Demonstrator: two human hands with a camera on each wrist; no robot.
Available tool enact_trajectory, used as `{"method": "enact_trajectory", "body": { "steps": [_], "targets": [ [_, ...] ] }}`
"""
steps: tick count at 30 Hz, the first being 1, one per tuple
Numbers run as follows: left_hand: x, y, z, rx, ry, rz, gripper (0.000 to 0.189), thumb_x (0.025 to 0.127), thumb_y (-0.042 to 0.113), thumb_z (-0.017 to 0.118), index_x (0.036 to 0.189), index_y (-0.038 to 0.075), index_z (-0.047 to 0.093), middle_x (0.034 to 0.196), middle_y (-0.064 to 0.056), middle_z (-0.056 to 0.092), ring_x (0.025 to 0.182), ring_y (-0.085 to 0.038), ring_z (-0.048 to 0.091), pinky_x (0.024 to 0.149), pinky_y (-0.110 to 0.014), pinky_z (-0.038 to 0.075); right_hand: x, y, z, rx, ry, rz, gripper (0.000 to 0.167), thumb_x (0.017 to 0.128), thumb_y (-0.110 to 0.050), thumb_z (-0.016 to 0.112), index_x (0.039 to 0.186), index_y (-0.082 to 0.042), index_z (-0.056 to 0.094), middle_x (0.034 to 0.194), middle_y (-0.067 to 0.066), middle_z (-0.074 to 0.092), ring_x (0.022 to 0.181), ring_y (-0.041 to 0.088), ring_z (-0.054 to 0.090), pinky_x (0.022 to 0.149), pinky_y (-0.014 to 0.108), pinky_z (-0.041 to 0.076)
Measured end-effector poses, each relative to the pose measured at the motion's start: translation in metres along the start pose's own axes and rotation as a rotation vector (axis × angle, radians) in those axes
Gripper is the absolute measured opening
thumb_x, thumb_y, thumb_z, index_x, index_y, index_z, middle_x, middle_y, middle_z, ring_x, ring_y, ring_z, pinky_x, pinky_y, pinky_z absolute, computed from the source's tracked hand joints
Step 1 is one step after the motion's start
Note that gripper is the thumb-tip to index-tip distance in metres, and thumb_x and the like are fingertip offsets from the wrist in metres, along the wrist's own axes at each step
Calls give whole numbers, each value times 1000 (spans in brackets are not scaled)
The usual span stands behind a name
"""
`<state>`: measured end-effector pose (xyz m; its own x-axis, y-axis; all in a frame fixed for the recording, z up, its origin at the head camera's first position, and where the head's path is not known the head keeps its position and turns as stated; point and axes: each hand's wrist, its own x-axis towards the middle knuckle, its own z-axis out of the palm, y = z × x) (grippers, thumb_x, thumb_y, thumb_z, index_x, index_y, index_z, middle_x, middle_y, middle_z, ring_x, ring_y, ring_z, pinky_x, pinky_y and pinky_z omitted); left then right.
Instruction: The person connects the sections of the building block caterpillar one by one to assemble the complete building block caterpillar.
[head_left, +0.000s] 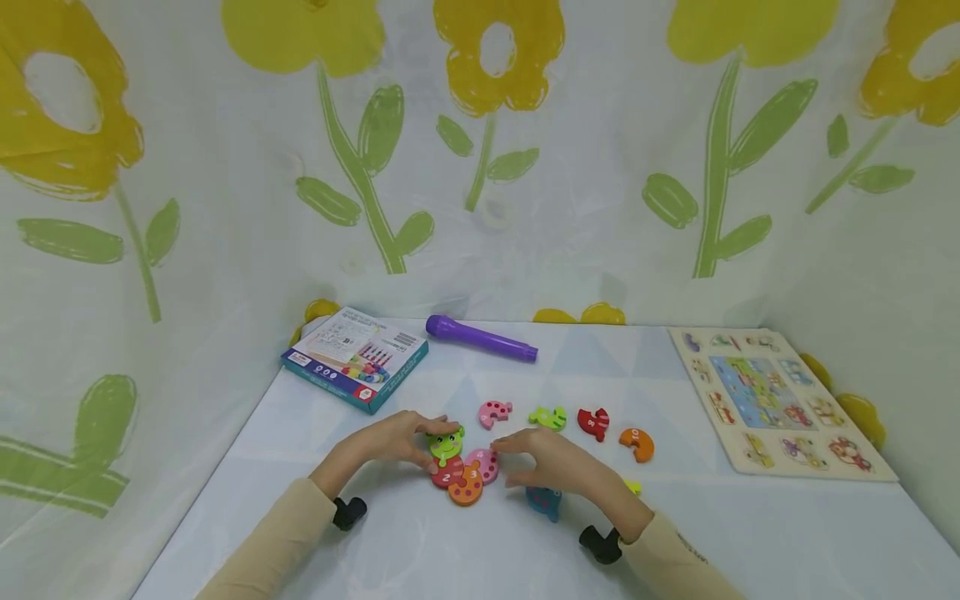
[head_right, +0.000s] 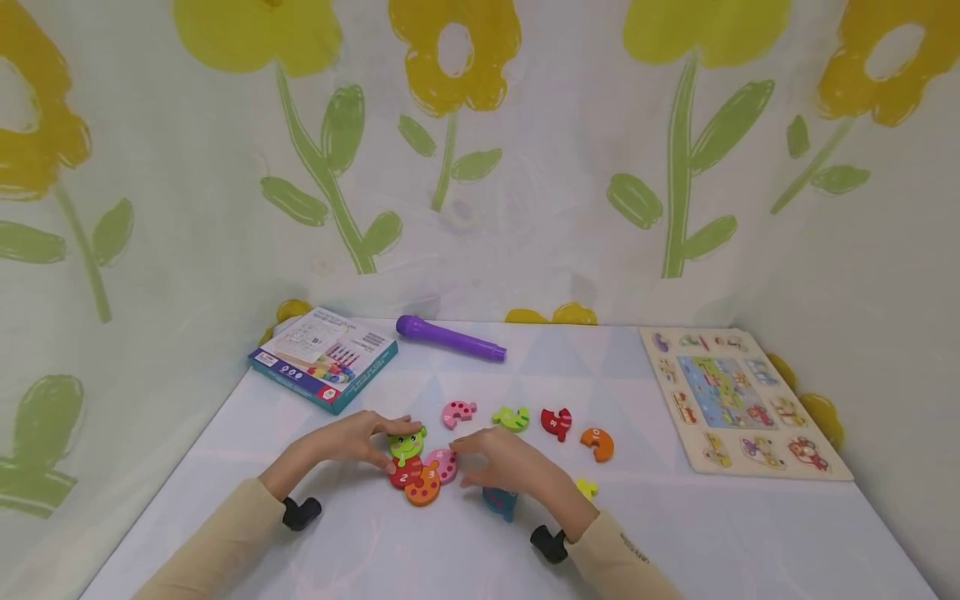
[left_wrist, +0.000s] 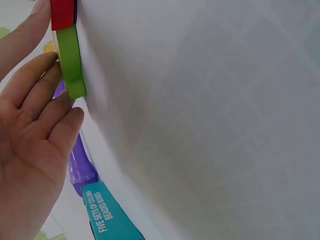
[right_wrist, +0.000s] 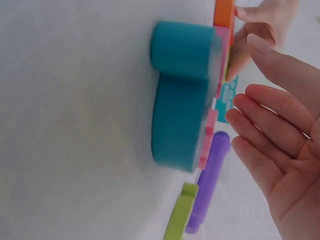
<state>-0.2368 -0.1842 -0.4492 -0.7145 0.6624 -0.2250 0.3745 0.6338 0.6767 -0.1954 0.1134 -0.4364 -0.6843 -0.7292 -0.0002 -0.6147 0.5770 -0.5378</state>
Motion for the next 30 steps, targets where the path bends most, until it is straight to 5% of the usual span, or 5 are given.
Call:
{"method": "enact_trajectory", "body": {
  "steps": [21,30],
  "targets": [
    [1,-2,1,-16,6,-10,67,76,21,82,138,23,56,148,-15,40,138,-34,33,110,-57,27,-31,27,-20,35,213,222,47,80,-18,79,123,-5,66,120,8,67,118,29,58,95,46,49],
    [1,0,2,-17,8,-20,67,76,21,82,137,24,56,148,-15,40,138,-35,33,110,-57,27,-34,39,-27,-30,240,193,47,81,-17,78,121,3,65,118,15,67,107,32,63,89,43,53]
  ]
}}
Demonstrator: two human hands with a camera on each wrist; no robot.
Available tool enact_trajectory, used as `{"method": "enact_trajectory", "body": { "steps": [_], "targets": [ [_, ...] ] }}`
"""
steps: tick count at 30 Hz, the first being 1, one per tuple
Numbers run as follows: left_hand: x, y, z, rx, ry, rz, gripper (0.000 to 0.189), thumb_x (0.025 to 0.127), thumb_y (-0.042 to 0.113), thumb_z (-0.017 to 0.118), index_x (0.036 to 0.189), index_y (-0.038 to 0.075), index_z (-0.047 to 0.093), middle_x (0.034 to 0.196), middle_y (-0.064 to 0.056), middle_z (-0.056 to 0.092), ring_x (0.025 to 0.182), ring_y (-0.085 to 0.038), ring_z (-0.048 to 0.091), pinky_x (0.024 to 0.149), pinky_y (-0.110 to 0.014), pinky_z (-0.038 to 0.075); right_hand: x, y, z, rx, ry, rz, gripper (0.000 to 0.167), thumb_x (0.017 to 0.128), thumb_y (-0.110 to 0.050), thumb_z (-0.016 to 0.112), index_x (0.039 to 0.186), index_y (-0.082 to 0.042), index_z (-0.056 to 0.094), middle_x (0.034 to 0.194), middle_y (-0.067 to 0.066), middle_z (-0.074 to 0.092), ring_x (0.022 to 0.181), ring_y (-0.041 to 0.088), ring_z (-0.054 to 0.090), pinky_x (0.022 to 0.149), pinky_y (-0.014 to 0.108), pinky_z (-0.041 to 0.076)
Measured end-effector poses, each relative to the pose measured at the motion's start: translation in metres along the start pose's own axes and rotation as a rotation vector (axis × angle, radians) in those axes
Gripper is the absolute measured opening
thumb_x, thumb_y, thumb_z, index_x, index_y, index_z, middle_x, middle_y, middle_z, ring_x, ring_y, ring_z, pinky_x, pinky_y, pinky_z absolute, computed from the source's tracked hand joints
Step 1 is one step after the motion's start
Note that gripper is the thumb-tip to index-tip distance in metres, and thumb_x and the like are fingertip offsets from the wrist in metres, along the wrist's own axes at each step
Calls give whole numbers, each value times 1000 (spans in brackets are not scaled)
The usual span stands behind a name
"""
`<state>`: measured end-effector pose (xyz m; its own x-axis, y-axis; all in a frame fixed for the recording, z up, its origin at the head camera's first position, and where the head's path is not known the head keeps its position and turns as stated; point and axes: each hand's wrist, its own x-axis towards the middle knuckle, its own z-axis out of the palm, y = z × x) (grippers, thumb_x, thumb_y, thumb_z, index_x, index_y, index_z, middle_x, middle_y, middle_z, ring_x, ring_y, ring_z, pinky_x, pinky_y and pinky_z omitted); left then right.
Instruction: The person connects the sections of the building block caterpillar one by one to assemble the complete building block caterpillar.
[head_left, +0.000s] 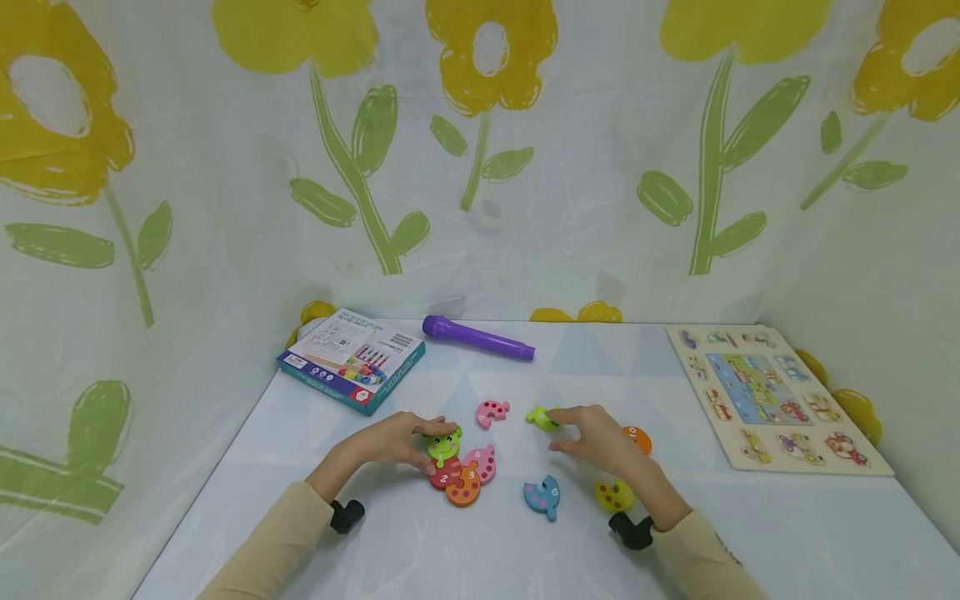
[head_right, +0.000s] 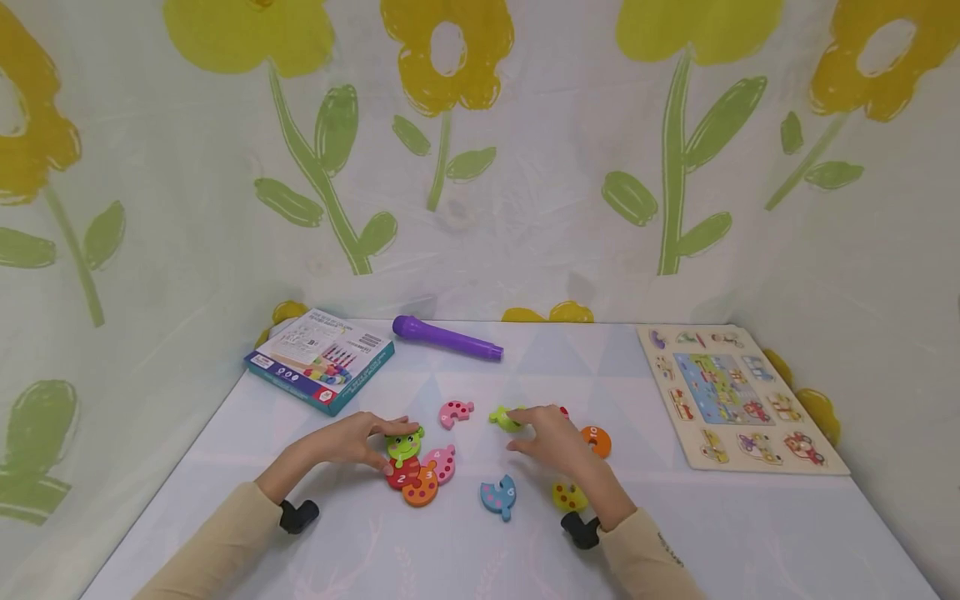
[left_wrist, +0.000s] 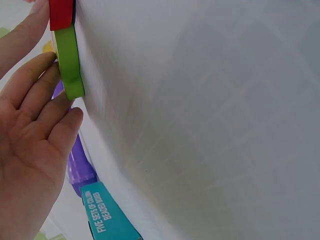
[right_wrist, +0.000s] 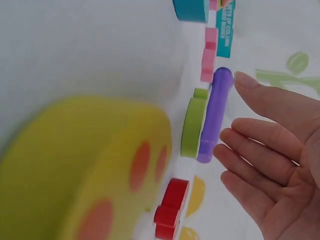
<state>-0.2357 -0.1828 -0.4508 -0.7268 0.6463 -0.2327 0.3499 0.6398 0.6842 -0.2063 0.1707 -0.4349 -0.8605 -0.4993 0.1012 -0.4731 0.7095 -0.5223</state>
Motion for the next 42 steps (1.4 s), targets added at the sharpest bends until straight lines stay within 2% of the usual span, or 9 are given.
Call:
{"method": "enact_trajectory", "body": {
  "steps": [4,9,11,16,20,22,25,29,42],
  "targets": [
    [-1,0,0,-2,0,-2,67,76,20,83,137,24,56,148,-15,40,138,-35,33,110,-58,27,2,3,-5,-28,2,35,45,81,-15,78,120,4,65,116,17,67,74,23,57,67,31,54],
    [-1,1,1,2,4,-8,67,76,20,82,137,24,56,148,-15,40,138,-34,33,110,-57,26,7,5,-8,-50,-7,74,42,81,-13,78,118,4,66,114,18,68,77,22,59,74,32,55],
    [-1,1,1,-1,4,-8,67,76,20,82,137,24,56,148,-15,40,138,-34,33,110,-58,27,9,7,-8,-57,-23,75,41,82,-12,78,117,5,66,103,16,71,79,21,61,73,31,55],
    [-1,0,2,-18,0,-1,67,76,21,83,137,24,56,148,-16,40,138,-35,33,110,-59,27,13,11,-7,-38,-68,56,41,82,-10,77,116,8,65,91,13,70,60,11,44,51,21,38],
    [-1,0,2,-10,3,-5,67,76,21,83,137,25,56,148,-15,40,138,-35,33,110,-58,27,17,13,-9,-34,-75,38,41,81,-9,78,115,9,66,100,19,70,58,9,43,49,19,37],
    [-1,0,2,-5,4,-7,67,76,21,83,137,25,56,148,-15,40,138,-35,33,110,-59,27,19,12,-10,-40,-81,28,40,81,-9,78,114,9,66,104,21,70,62,10,50,53,19,44],
    [-1,0,1,-4,5,-9,68,75,22,83,137,25,56,148,-15,39,138,-36,33,110,-59,26,24,10,-13,-52,-101,43,39,80,-8,78,113,9,67,108,22,69,79,20,65,69,28,56],
    [-1,1,0,-5,4,-19,68,76,21,83,138,26,55,149,-14,39,139,-35,32,110,-60,25,33,7,-13,-78,-126,106,40,80,-10,79,114,7,67,111,19,68,103,30,65,87,40,54],
    [0,1,0,-7,3,-19,68,76,22,83,138,26,55,148,-13,39,139,-35,32,110,-59,26,50,6,-5,-69,-121,153,43,80,-13,79,117,4,66,113,15,68,99,24,63,91,39,52]
  ]
}}
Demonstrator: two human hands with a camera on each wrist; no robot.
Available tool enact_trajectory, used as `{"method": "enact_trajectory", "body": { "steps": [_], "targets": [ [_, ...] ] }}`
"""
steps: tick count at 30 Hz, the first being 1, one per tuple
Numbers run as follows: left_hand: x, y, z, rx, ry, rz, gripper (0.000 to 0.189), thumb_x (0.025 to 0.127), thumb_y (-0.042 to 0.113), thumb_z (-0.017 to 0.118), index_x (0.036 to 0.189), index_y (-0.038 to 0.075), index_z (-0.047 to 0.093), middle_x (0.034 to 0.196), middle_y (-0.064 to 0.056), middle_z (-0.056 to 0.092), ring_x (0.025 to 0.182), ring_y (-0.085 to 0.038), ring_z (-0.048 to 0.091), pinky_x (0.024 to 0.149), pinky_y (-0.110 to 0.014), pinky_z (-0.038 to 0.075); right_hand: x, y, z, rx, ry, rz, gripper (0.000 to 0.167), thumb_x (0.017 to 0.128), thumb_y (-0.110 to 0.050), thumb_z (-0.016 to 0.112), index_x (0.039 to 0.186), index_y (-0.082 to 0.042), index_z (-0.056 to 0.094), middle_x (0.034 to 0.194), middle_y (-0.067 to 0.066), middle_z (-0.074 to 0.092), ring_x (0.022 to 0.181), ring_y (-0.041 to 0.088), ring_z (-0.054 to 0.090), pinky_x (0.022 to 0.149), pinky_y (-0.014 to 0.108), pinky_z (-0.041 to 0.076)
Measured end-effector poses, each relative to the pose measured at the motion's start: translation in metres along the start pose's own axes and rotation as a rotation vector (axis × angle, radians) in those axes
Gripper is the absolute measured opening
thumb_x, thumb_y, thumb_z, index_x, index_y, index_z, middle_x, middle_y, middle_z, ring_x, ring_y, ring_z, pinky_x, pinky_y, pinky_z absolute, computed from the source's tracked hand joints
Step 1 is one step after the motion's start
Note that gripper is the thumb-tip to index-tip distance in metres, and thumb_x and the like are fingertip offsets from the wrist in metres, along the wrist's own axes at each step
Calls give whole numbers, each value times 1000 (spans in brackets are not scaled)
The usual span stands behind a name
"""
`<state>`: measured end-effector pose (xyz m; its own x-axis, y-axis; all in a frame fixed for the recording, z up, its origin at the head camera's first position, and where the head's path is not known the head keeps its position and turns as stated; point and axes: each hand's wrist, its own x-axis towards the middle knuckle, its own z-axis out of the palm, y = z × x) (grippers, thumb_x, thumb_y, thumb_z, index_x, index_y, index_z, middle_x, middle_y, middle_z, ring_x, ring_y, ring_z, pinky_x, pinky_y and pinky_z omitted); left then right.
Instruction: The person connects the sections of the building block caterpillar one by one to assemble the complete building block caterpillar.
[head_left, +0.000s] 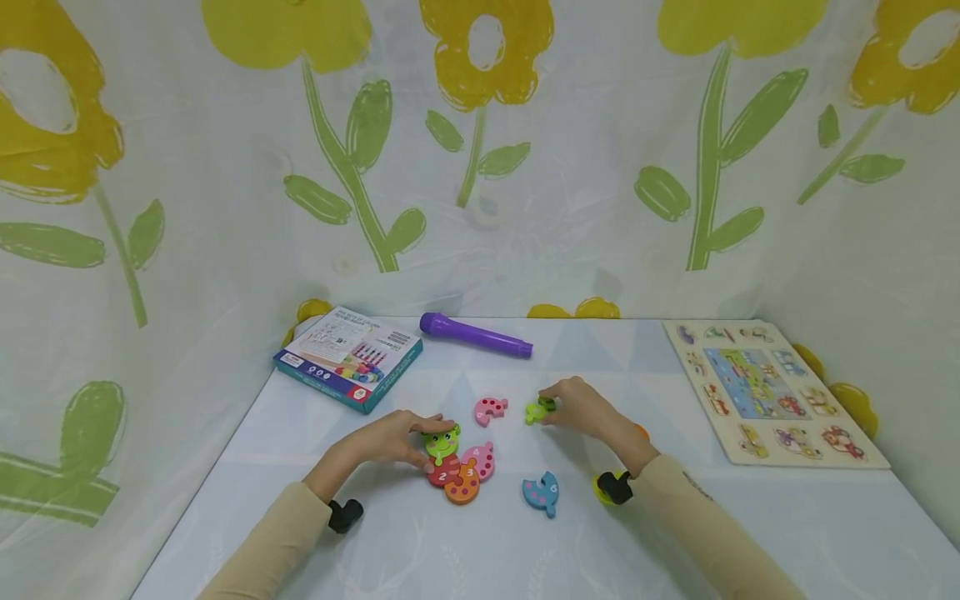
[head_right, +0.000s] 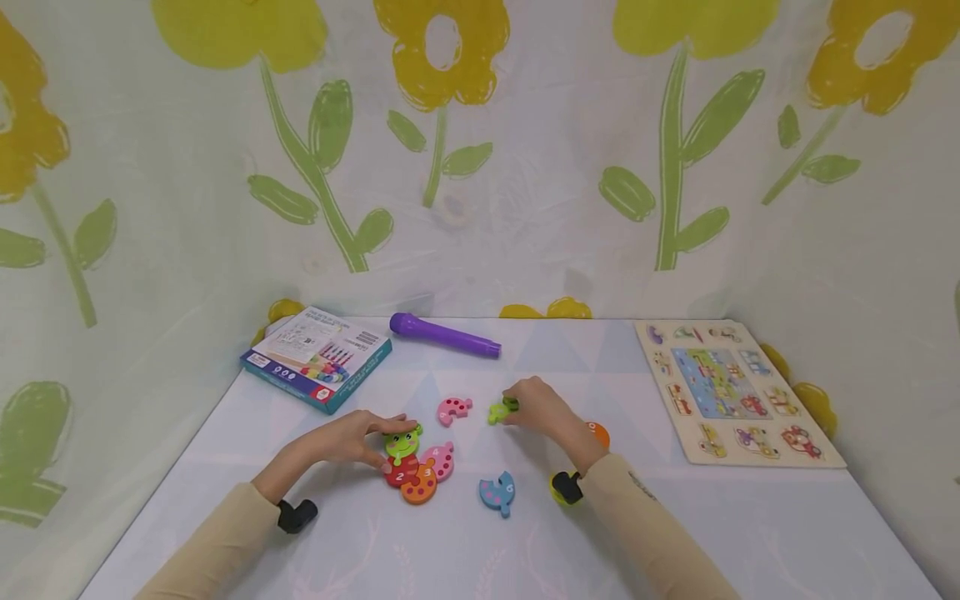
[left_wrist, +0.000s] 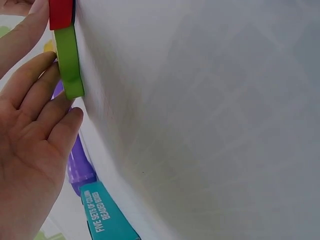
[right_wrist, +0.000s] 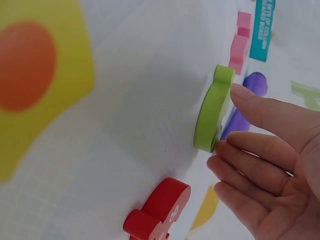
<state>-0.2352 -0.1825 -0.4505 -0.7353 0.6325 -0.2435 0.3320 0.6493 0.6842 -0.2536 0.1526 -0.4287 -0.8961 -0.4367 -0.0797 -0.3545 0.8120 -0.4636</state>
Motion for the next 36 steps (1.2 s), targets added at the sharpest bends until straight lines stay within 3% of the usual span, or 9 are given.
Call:
{"method": "enact_trajectory", "body": {
  "steps": [7,12,16,22,28,36],
  "targets": [
    [-1,0,0,15,-2,-4,68,76,22,83,138,27,55,149,-13,39,139,-35,32,110,-59,26,7,-4,5,-38,15,-16,52,78,-18,81,120,6,64,110,16,69,76,14,50,72,29,47],
    [1,0,0,15,-2,-1,68,76,22,82,138,27,55,149,-14,39,139,-35,32,110,-58,26,7,-11,7,-21,27,73,56,77,-21,82,123,6,62,112,17,68,73,16,47,66,27,40],
    [1,-1,1,12,-1,-4,67,76,22,82,138,26,55,148,-14,39,139,-35,32,110,-58,25,8,-16,9,-29,20,132,59,78,-26,82,126,2,61,116,16,66,78,18,47,67,27,40],
    [1,-1,1,15,-3,7,67,76,21,82,138,25,55,148,-15,39,138,-35,33,110,-59,26,10,-19,13,-55,38,159,59,77,-27,83,125,0,63,119,15,66,82,19,49,70,28,44],
    [0,-1,1,-1,-1,9,67,76,21,83,137,24,56,148,-16,39,138,-37,32,110,-59,26,10,-19,14,-43,18,128,56,78,-20,82,126,0,63,121,16,65,87,19,54,82,33,51],
    [0,0,0,11,0,9,68,76,21,83,138,24,56,148,-15,39,138,-36,33,110,-59,25,4,-16,13,-28,-7,51,55,77,-15,83,126,-1,63,122,16,64,94,18,57,90,38,51]
  ]
}}
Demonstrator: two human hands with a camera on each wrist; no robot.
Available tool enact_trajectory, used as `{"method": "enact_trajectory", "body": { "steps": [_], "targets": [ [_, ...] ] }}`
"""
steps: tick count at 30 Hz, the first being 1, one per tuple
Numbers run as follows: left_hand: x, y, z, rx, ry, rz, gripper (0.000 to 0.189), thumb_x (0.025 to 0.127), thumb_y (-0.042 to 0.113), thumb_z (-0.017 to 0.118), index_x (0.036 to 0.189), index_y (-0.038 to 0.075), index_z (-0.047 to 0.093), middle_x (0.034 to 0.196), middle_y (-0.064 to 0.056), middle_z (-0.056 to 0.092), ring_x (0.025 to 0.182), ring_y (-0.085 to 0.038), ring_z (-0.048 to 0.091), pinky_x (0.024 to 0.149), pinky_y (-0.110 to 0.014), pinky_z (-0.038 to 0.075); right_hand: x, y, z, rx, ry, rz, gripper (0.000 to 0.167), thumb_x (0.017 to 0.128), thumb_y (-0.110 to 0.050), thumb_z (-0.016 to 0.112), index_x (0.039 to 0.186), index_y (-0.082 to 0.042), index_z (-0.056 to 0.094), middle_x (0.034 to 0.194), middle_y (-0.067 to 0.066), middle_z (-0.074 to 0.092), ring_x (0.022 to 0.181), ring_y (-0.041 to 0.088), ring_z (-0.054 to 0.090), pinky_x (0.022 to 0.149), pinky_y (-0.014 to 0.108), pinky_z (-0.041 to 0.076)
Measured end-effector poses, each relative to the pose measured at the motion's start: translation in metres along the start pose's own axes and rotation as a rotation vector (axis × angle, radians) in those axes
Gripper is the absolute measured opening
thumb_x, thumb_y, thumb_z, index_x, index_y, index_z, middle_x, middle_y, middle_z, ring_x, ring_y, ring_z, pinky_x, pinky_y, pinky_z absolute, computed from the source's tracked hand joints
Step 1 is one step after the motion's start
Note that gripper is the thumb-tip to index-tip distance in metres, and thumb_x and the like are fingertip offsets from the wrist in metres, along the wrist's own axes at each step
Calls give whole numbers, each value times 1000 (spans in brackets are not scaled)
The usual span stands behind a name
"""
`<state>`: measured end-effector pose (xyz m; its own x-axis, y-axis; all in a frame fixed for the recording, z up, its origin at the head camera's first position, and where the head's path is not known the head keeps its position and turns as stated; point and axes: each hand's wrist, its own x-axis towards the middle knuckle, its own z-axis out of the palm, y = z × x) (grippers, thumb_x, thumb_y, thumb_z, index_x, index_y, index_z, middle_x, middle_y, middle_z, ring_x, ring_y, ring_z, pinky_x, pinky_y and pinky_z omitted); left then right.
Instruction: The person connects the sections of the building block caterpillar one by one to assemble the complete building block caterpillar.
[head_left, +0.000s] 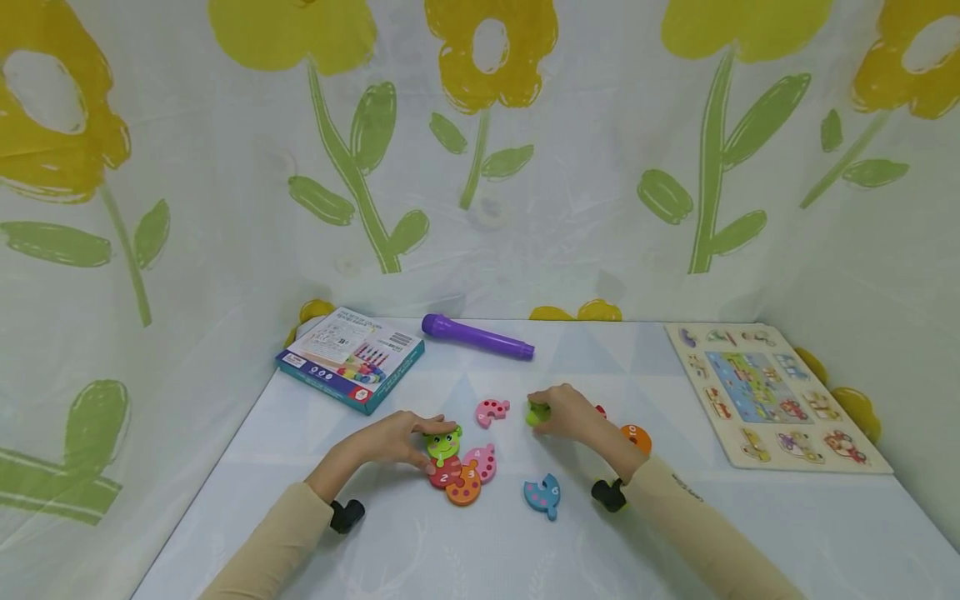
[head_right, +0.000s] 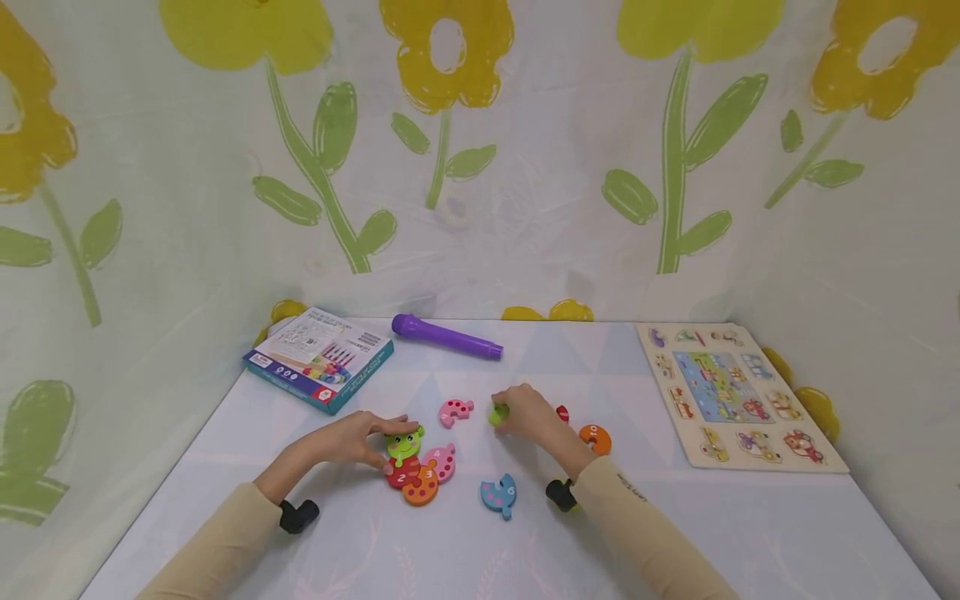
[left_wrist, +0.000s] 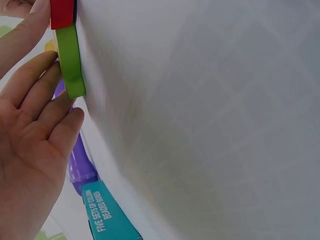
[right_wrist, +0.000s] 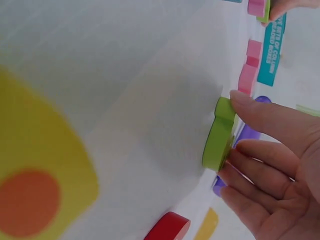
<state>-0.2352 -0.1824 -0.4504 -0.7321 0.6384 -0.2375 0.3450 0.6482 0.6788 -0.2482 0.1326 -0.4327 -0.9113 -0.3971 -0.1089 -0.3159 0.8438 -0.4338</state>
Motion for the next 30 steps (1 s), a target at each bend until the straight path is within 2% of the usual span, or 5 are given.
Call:
{"method": "enact_trajectory", "body": {
  "steps": [5,11,24,27,30],
  "targets": [
    [-1,0,0,3,2,1,68,75,22,83,138,24,56,148,-16,40,138,-36,33,110,-59,26,-5,1,-1,-7,0,-20,59,76,-15,83,128,1,60,126,16,62,91,17,56,86,35,51],
    [-3,-1,1,-8,13,2,68,75,22,83,138,24,56,149,-16,39,139,-36,32,110,-59,26,-5,0,-1,-38,14,8,62,76,-22,84,127,4,60,124,18,63,81,17,50,71,29,45],
    [-9,0,5,69,75,21,63,79,27,80,137,21,56,146,-12,44,136,-32,38,104,-51,40,-10,3,-1,-8,11,8,57,76,-15,83,126,2,62,122,18,64,76,16,50,69,28,48],
    [-10,-2,6,59,80,14,63,79,29,80,137,21,56,146,-11,44,136,-32,38,104,-51,40,-13,2,-1,30,4,-10,56,76,-12,83,127,0,62,124,16,64,84,18,57,79,32,52],
    [-11,-3,6,46,79,16,63,79,29,80,137,22,56,146,-12,44,136,-32,38,104,-51,40,-17,2,-1,82,-15,-47,55,77,-11,82,128,-3,62,127,14,62,105,26,60,95,42,50]
  ]
}}
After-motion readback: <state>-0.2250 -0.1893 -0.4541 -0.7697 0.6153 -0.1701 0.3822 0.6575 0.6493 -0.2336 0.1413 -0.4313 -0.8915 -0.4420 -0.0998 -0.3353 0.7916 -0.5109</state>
